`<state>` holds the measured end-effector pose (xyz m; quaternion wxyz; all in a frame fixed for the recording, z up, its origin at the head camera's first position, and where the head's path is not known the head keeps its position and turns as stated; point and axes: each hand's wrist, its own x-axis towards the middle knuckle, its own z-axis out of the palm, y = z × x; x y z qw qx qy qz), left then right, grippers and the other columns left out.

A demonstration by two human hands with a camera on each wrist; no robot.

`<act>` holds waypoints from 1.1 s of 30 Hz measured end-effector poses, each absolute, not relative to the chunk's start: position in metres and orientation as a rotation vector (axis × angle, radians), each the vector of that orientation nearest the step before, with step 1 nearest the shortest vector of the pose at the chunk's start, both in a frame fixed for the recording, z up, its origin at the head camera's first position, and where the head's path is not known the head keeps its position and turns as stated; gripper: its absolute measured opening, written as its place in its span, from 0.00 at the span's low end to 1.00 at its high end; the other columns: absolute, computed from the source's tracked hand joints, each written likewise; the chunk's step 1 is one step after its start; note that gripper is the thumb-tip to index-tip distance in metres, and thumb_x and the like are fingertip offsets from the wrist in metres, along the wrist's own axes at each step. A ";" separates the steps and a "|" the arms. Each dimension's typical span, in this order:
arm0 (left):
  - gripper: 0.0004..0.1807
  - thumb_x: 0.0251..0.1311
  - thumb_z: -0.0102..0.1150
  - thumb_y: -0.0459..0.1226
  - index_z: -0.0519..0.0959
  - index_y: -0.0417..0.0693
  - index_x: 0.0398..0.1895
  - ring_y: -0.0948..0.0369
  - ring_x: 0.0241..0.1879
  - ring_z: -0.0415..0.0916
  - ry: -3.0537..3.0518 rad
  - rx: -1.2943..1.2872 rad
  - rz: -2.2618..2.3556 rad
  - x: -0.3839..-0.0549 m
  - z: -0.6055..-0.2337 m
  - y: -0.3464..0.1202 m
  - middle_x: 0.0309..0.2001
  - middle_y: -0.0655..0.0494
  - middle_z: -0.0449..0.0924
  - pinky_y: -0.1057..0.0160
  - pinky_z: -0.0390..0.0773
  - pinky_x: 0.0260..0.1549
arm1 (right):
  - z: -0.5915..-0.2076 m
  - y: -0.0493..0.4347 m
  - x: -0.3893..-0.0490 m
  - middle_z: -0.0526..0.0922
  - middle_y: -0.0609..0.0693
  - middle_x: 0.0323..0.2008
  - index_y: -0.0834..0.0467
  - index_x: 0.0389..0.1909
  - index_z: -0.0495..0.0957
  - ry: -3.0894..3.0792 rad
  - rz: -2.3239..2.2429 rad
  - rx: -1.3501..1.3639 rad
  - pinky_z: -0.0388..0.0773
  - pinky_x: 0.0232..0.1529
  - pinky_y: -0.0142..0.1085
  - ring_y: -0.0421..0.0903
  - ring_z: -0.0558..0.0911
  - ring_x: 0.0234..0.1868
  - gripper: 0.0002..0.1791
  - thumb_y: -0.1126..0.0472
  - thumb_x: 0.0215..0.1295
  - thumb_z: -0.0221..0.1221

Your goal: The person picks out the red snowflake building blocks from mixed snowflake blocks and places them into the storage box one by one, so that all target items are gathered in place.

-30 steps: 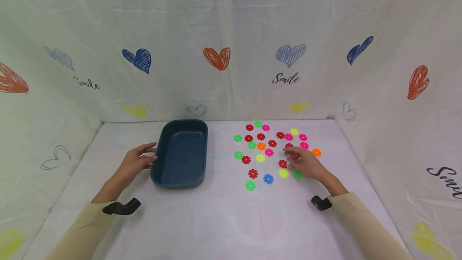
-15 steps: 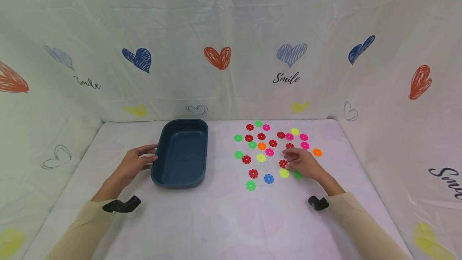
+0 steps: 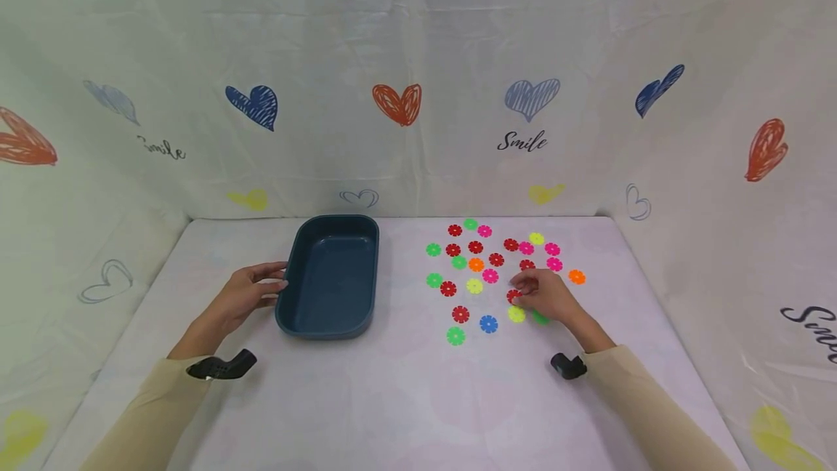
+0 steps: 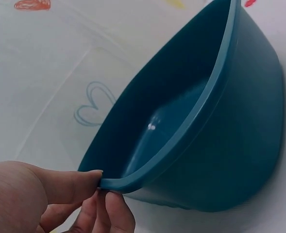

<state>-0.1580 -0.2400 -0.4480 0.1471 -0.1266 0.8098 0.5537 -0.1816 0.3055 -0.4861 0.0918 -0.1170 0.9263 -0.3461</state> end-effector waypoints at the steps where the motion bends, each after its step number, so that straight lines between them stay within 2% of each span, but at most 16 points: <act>1: 0.30 0.75 0.57 0.30 0.65 0.34 0.78 0.58 0.48 0.79 2.331 -0.366 1.592 -0.158 -0.448 -0.240 0.66 0.35 0.70 0.65 0.83 0.43 | -0.486 0.305 -0.181 0.88 0.61 0.44 0.70 0.51 0.84 2.754 -1.022 -0.343 0.80 0.40 0.25 0.54 0.86 0.42 0.18 0.70 0.60 0.74; 10: 0.30 0.75 0.58 0.30 0.66 0.35 0.78 0.56 0.49 0.79 2.323 -0.397 1.598 -0.160 -0.448 -0.238 0.65 0.36 0.71 0.64 0.84 0.44 | -0.483 0.298 -0.182 0.87 0.59 0.39 0.70 0.47 0.85 2.784 -0.954 -0.275 0.80 0.38 0.28 0.53 0.84 0.39 0.16 0.72 0.59 0.74; 23: 0.29 0.76 0.57 0.29 0.66 0.35 0.78 0.54 0.50 0.78 2.327 -0.403 1.603 -0.159 -0.448 -0.237 0.65 0.35 0.71 0.63 0.84 0.45 | -0.485 0.294 -0.185 0.85 0.55 0.36 0.68 0.46 0.85 2.764 -0.919 -0.149 0.83 0.39 0.36 0.51 0.83 0.39 0.17 0.68 0.58 0.76; 29: 0.30 0.76 0.56 0.29 0.66 0.35 0.78 0.53 0.51 0.78 2.330 -0.393 1.603 -0.157 -0.448 -0.237 0.65 0.35 0.70 0.64 0.83 0.44 | -0.484 0.291 -0.186 0.84 0.56 0.36 0.68 0.45 0.85 2.762 -0.897 -0.125 0.85 0.42 0.42 0.52 0.82 0.39 0.16 0.69 0.57 0.76; 33: 0.30 0.76 0.56 0.29 0.66 0.35 0.78 0.53 0.51 0.78 2.325 -0.392 1.613 -0.157 -0.448 -0.237 0.65 0.35 0.70 0.64 0.83 0.44 | -0.482 0.289 -0.186 0.84 0.55 0.35 0.68 0.43 0.85 2.754 -0.884 -0.114 0.84 0.41 0.41 0.51 0.81 0.38 0.14 0.69 0.57 0.76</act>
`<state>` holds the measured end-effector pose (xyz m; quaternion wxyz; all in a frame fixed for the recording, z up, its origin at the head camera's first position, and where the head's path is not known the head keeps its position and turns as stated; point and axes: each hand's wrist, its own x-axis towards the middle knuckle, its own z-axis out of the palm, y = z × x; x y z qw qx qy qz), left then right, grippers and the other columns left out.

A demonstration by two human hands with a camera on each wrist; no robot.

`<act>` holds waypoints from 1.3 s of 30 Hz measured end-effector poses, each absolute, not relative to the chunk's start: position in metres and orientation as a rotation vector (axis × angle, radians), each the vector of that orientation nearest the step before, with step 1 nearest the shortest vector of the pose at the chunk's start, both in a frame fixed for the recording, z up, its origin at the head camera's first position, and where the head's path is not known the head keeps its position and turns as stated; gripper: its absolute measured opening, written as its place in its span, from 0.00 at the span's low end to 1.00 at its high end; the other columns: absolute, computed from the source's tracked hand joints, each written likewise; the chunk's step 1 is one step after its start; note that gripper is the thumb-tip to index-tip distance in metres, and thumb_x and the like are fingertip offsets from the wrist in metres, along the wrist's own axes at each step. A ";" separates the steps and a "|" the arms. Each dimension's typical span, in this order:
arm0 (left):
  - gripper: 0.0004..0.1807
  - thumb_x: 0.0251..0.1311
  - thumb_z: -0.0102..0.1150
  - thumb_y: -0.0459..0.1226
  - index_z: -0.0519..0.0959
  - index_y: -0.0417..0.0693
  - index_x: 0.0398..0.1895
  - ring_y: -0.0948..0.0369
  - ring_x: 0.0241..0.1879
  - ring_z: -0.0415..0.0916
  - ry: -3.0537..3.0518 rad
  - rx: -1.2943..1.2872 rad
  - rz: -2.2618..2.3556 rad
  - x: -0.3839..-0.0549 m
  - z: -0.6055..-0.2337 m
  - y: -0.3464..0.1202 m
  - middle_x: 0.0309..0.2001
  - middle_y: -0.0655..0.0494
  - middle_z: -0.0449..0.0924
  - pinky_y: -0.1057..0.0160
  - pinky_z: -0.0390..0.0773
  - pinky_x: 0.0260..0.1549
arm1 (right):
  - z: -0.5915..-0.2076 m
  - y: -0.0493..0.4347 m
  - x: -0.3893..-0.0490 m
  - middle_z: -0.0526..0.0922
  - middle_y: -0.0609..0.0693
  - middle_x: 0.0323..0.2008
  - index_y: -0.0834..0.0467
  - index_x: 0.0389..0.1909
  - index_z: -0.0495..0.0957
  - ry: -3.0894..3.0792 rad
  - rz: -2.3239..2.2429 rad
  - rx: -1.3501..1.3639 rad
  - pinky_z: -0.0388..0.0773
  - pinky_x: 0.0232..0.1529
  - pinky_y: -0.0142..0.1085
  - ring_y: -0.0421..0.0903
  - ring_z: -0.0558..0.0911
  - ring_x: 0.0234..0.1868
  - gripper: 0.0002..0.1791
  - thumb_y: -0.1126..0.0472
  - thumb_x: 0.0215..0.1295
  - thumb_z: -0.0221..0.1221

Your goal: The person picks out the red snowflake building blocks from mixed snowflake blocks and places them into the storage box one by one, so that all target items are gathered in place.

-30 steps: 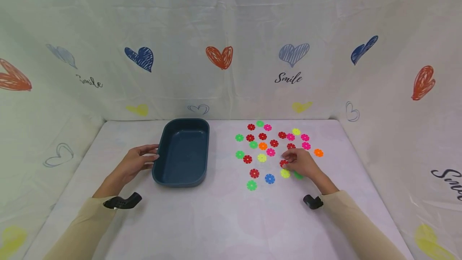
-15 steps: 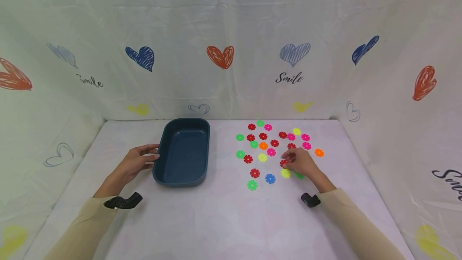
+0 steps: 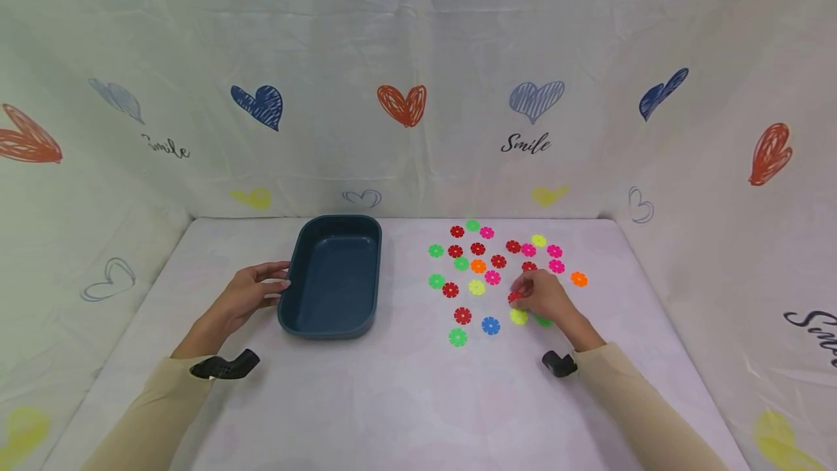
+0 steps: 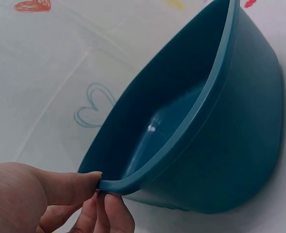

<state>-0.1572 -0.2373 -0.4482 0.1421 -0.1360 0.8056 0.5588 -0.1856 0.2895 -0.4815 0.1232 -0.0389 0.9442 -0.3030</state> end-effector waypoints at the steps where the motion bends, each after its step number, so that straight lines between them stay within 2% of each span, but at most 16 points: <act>1: 0.30 0.76 0.56 0.29 0.66 0.35 0.78 0.53 0.51 0.78 2.324 -0.391 1.615 -0.157 -0.448 -0.237 0.65 0.35 0.70 0.64 0.83 0.44 | -0.481 0.289 -0.185 0.84 0.55 0.34 0.68 0.42 0.85 2.752 -0.884 -0.108 0.84 0.40 0.40 0.51 0.81 0.38 0.14 0.69 0.57 0.76; 7: 0.30 0.76 0.56 0.29 0.65 0.35 0.78 0.54 0.51 0.78 2.320 -0.388 1.616 -0.157 -0.447 -0.237 0.65 0.35 0.70 0.64 0.83 0.44 | -0.477 0.291 -0.186 0.83 0.53 0.32 0.67 0.40 0.87 2.744 -0.888 -0.100 0.81 0.38 0.38 0.50 0.79 0.37 0.11 0.68 0.58 0.76; 14: 0.29 0.76 0.56 0.29 0.66 0.35 0.78 0.53 0.52 0.77 2.331 -0.386 1.609 -0.155 -0.447 -0.236 0.66 0.35 0.70 0.63 0.83 0.46 | -0.474 0.294 -0.186 0.82 0.53 0.31 0.68 0.40 0.87 2.705 -0.925 -0.108 0.79 0.37 0.36 0.49 0.78 0.35 0.06 0.74 0.63 0.70; 20: 0.29 0.76 0.56 0.30 0.66 0.35 0.78 0.54 0.50 0.77 2.329 -0.380 1.613 -0.155 -0.447 -0.237 0.66 0.35 0.70 0.64 0.83 0.45 | -0.473 0.296 -0.185 0.83 0.54 0.31 0.67 0.41 0.87 2.701 -0.959 -0.097 0.79 0.35 0.31 0.50 0.79 0.36 0.06 0.74 0.63 0.70; 25: 0.29 0.76 0.56 0.29 0.66 0.35 0.78 0.54 0.50 0.77 2.325 -0.387 1.616 -0.156 -0.448 -0.237 0.66 0.35 0.70 0.64 0.83 0.45 | -0.472 0.297 -0.184 0.83 0.54 0.32 0.67 0.41 0.87 2.716 -0.962 -0.099 0.78 0.36 0.33 0.51 0.79 0.36 0.06 0.73 0.64 0.69; 32: 0.29 0.76 0.56 0.29 0.66 0.35 0.78 0.55 0.49 0.77 2.327 -0.381 1.621 -0.156 -0.449 -0.238 0.65 0.35 0.70 0.64 0.83 0.44 | -0.465 0.291 -0.185 0.84 0.57 0.36 0.68 0.44 0.86 2.761 -0.996 -0.107 0.81 0.39 0.35 0.54 0.81 0.40 0.08 0.71 0.65 0.69; 39: 0.29 0.77 0.56 0.30 0.66 0.36 0.78 0.52 0.52 0.77 2.323 -0.400 1.611 -0.156 -0.449 -0.237 0.67 0.35 0.70 0.63 0.83 0.47 | -0.454 0.277 -0.188 0.86 0.60 0.40 0.68 0.47 0.86 2.786 -1.085 -0.107 0.80 0.39 0.30 0.56 0.82 0.43 0.10 0.71 0.66 0.69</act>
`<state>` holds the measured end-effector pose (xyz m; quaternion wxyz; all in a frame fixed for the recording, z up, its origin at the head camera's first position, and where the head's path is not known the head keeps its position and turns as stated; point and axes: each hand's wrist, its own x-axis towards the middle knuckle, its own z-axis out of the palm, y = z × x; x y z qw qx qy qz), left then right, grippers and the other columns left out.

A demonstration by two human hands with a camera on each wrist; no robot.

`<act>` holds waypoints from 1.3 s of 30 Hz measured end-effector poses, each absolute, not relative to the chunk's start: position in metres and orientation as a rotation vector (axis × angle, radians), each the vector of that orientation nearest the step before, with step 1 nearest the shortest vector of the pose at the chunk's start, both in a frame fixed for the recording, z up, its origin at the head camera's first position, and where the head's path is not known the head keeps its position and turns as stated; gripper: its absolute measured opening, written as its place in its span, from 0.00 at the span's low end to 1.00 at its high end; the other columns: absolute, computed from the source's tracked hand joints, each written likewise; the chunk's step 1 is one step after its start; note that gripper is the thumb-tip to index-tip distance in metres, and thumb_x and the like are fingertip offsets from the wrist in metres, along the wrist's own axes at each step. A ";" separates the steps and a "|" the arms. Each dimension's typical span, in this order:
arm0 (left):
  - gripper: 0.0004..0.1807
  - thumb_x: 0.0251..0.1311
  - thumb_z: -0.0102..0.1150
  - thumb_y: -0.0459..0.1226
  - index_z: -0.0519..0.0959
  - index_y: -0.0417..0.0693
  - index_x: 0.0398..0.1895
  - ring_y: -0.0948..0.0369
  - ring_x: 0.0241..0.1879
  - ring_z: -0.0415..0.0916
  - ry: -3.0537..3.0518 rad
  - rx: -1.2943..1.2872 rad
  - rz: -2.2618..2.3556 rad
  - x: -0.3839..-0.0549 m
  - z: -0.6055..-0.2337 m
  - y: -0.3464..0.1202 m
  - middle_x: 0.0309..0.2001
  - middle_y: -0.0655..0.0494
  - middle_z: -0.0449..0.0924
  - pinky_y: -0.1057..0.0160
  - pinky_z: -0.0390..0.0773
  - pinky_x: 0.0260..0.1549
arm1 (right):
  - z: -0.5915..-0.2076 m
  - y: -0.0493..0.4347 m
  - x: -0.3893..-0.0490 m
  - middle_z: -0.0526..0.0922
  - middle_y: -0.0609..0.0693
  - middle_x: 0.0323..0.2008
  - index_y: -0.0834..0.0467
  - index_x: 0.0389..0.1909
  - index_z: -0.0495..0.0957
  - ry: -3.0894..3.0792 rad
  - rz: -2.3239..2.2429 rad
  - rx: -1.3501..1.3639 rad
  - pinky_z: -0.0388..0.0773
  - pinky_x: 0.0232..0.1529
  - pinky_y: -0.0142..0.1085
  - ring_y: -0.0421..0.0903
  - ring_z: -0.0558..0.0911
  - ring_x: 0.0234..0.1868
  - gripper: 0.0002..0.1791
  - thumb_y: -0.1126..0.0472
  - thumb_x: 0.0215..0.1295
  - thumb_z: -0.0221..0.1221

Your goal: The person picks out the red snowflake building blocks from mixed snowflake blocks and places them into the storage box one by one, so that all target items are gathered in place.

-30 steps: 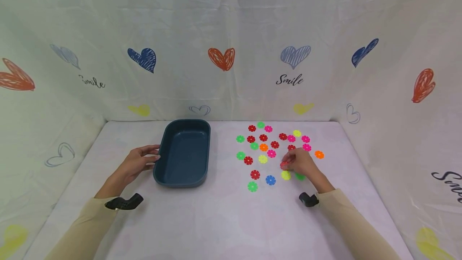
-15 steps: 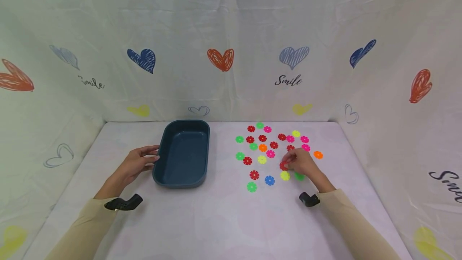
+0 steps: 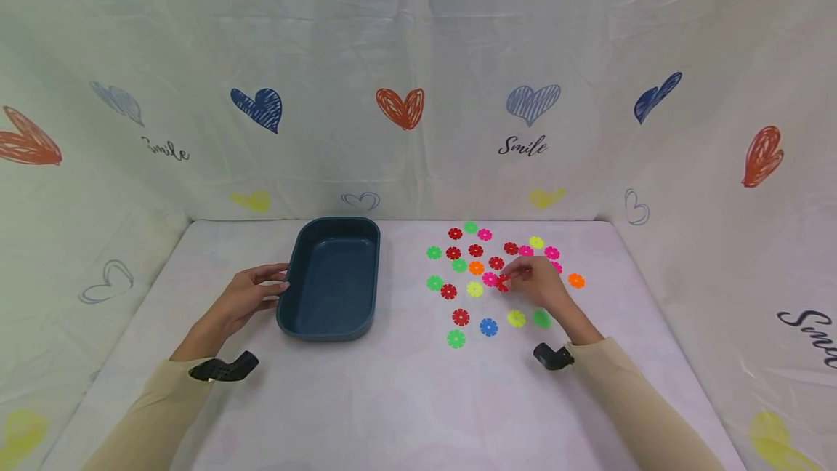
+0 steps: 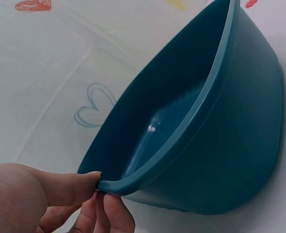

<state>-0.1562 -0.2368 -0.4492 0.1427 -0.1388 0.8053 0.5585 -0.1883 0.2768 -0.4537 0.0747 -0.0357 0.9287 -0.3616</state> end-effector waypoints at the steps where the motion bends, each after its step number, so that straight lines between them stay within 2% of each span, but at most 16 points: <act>1: 0.29 0.76 0.56 0.30 0.66 0.36 0.78 0.52 0.52 0.77 2.322 -0.402 1.613 -0.156 -0.449 -0.237 0.67 0.35 0.70 0.63 0.83 0.46 | -0.452 0.274 -0.189 0.86 0.60 0.41 0.68 0.48 0.86 2.789 -1.092 -0.108 0.80 0.39 0.29 0.56 0.83 0.44 0.11 0.71 0.66 0.69; 9: 0.30 0.76 0.56 0.30 0.65 0.35 0.78 0.55 0.50 0.77 2.318 -0.382 1.627 -0.155 -0.448 -0.238 0.66 0.35 0.70 0.66 0.83 0.43 | -0.445 0.253 -0.196 0.87 0.63 0.44 0.69 0.49 0.86 2.722 -1.216 -0.135 0.85 0.42 0.33 0.57 0.85 0.45 0.11 0.70 0.68 0.69; 17: 0.30 0.76 0.57 0.30 0.66 0.35 0.78 0.55 0.49 0.77 2.315 -0.393 1.635 -0.156 -0.449 -0.239 0.66 0.35 0.70 0.66 0.83 0.43 | -0.436 0.228 -0.200 0.87 0.62 0.44 0.67 0.48 0.86 2.707 -1.257 -0.203 0.82 0.40 0.29 0.56 0.85 0.45 0.11 0.69 0.67 0.70; 25: 0.29 0.76 0.56 0.29 0.66 0.36 0.78 0.53 0.51 0.77 2.317 -0.404 1.631 -0.156 -0.449 -0.238 0.66 0.35 0.70 0.64 0.83 0.45 | -0.430 0.204 -0.204 0.86 0.62 0.45 0.68 0.48 0.86 2.627 -1.331 -0.230 0.87 0.48 0.47 0.56 0.86 0.46 0.11 0.69 0.67 0.70; 35: 0.30 0.75 0.56 0.29 0.65 0.34 0.78 0.59 0.47 0.78 2.304 -0.338 1.648 -0.156 -0.451 -0.241 0.64 0.36 0.71 0.66 0.83 0.44 | -0.422 0.175 -0.211 0.86 0.59 0.44 0.66 0.49 0.87 2.555 -1.354 -0.276 0.85 0.53 0.53 0.52 0.85 0.44 0.10 0.69 0.69 0.68; 39: 0.30 0.76 0.56 0.29 0.65 0.35 0.78 0.58 0.48 0.78 2.307 -0.350 1.644 -0.156 -0.451 -0.241 0.65 0.36 0.71 0.66 0.83 0.44 | -0.419 0.162 -0.213 0.86 0.59 0.43 0.67 0.48 0.87 2.544 -1.375 -0.309 0.85 0.52 0.54 0.51 0.85 0.43 0.09 0.71 0.68 0.68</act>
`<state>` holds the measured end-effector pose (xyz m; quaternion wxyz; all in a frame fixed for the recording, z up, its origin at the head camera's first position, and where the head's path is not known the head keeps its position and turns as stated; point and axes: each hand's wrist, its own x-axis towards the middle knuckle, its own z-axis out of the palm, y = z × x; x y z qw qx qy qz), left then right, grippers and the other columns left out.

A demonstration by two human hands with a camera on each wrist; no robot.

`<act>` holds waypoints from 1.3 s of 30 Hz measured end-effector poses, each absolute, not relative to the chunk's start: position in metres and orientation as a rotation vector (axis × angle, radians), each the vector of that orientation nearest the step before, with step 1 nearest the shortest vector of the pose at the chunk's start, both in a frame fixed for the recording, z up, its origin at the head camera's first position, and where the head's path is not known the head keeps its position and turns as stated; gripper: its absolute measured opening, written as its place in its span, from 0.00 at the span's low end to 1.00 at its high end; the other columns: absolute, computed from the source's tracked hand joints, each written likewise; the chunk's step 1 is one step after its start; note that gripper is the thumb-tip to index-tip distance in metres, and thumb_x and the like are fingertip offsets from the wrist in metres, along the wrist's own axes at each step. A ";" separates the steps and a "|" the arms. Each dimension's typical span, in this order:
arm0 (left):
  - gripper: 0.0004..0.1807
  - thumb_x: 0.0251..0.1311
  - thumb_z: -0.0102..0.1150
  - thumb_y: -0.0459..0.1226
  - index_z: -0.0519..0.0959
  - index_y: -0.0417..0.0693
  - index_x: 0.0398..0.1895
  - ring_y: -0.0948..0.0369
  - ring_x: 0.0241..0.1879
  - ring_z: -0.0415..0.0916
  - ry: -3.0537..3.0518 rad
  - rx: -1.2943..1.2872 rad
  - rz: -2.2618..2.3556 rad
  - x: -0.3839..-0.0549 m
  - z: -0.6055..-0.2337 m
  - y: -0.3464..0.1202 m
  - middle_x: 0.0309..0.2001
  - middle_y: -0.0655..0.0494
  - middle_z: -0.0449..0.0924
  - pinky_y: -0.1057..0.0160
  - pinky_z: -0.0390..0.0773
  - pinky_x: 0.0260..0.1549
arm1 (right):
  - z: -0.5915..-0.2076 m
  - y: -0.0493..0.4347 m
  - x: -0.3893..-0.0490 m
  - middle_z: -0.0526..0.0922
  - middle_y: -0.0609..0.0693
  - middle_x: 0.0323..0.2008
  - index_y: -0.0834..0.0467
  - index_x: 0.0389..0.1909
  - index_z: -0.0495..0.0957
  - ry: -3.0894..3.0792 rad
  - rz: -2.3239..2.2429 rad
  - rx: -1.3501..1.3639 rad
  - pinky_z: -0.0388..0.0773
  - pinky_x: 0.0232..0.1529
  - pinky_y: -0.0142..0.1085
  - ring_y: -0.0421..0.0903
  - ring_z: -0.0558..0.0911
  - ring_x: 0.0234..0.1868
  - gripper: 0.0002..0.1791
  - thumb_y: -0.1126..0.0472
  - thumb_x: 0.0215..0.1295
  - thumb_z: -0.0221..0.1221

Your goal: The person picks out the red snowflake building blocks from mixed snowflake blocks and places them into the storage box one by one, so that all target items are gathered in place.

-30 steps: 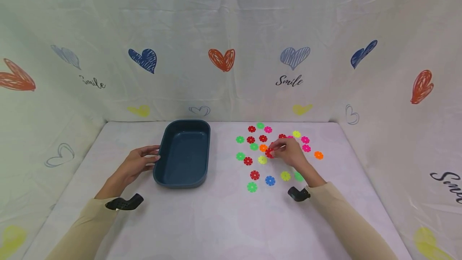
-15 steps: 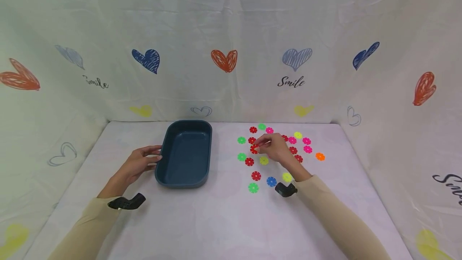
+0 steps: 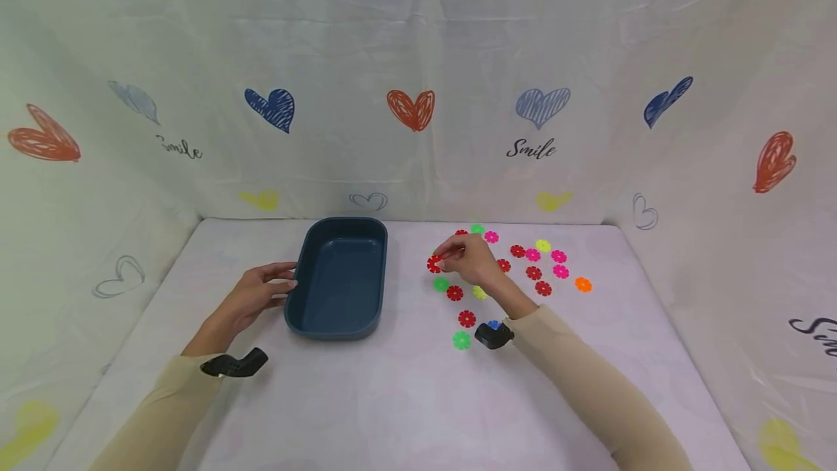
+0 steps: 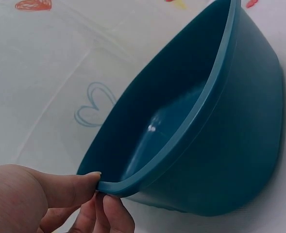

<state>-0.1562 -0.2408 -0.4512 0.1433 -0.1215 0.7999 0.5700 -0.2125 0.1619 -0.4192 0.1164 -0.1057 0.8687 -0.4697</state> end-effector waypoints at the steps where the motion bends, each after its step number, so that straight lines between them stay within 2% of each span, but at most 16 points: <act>1: 0.30 0.75 0.56 0.29 0.66 0.35 0.78 0.57 0.49 0.78 2.308 -0.358 1.642 -0.156 -0.451 -0.241 0.65 0.36 0.71 0.66 0.83 0.44 | -0.419 0.158 -0.213 0.86 0.59 0.43 0.67 0.47 0.87 2.538 -1.383 -0.315 0.85 0.52 0.55 0.51 0.85 0.42 0.09 0.71 0.68 0.68; 16: 0.30 0.75 0.57 0.29 0.66 0.35 0.78 0.55 0.50 0.78 2.304 -0.391 1.645 -0.158 -0.451 -0.241 0.66 0.35 0.71 0.65 0.83 0.44 | -0.419 0.108 -0.222 0.87 0.59 0.42 0.66 0.47 0.87 2.481 -1.439 -0.362 0.85 0.53 0.54 0.51 0.87 0.40 0.09 0.71 0.68 0.68; 21: 0.29 0.75 0.57 0.29 0.67 0.36 0.78 0.56 0.50 0.78 2.305 -0.398 1.648 -0.158 -0.450 -0.239 0.67 0.35 0.71 0.65 0.83 0.45 | -0.417 0.092 -0.226 0.87 0.59 0.42 0.66 0.47 0.87 2.460 -1.438 -0.382 0.86 0.51 0.48 0.52 0.87 0.41 0.09 0.72 0.68 0.67; 29: 0.29 0.75 0.58 0.29 0.67 0.36 0.77 0.56 0.50 0.78 2.304 -0.403 1.654 -0.157 -0.448 -0.238 0.66 0.35 0.71 0.66 0.83 0.43 | -0.418 0.071 -0.230 0.87 0.59 0.40 0.67 0.46 0.88 2.431 -1.461 -0.407 0.86 0.49 0.46 0.50 0.86 0.39 0.09 0.73 0.66 0.69; 32: 0.29 0.75 0.58 0.28 0.68 0.36 0.77 0.57 0.49 0.78 2.301 -0.404 1.664 -0.156 -0.448 -0.238 0.66 0.35 0.71 0.66 0.83 0.42 | -0.421 0.064 -0.232 0.88 0.59 0.40 0.67 0.46 0.88 2.429 -1.474 -0.419 0.85 0.48 0.46 0.49 0.87 0.38 0.09 0.74 0.65 0.69; 37: 0.29 0.74 0.58 0.28 0.68 0.35 0.77 0.56 0.48 0.78 2.299 -0.399 1.677 -0.155 -0.447 -0.237 0.66 0.34 0.71 0.64 0.83 0.42 | -0.422 0.054 -0.234 0.89 0.60 0.42 0.67 0.45 0.88 2.416 -1.482 -0.425 0.85 0.51 0.52 0.49 0.87 0.38 0.09 0.74 0.65 0.69; 39: 0.29 0.75 0.58 0.28 0.68 0.35 0.77 0.55 0.49 0.78 2.303 -0.401 1.671 -0.155 -0.447 -0.237 0.66 0.34 0.71 0.64 0.83 0.42 | -0.423 0.051 -0.235 0.89 0.60 0.42 0.67 0.45 0.88 2.417 -1.477 -0.435 0.85 0.50 0.51 0.49 0.86 0.38 0.09 0.74 0.65 0.68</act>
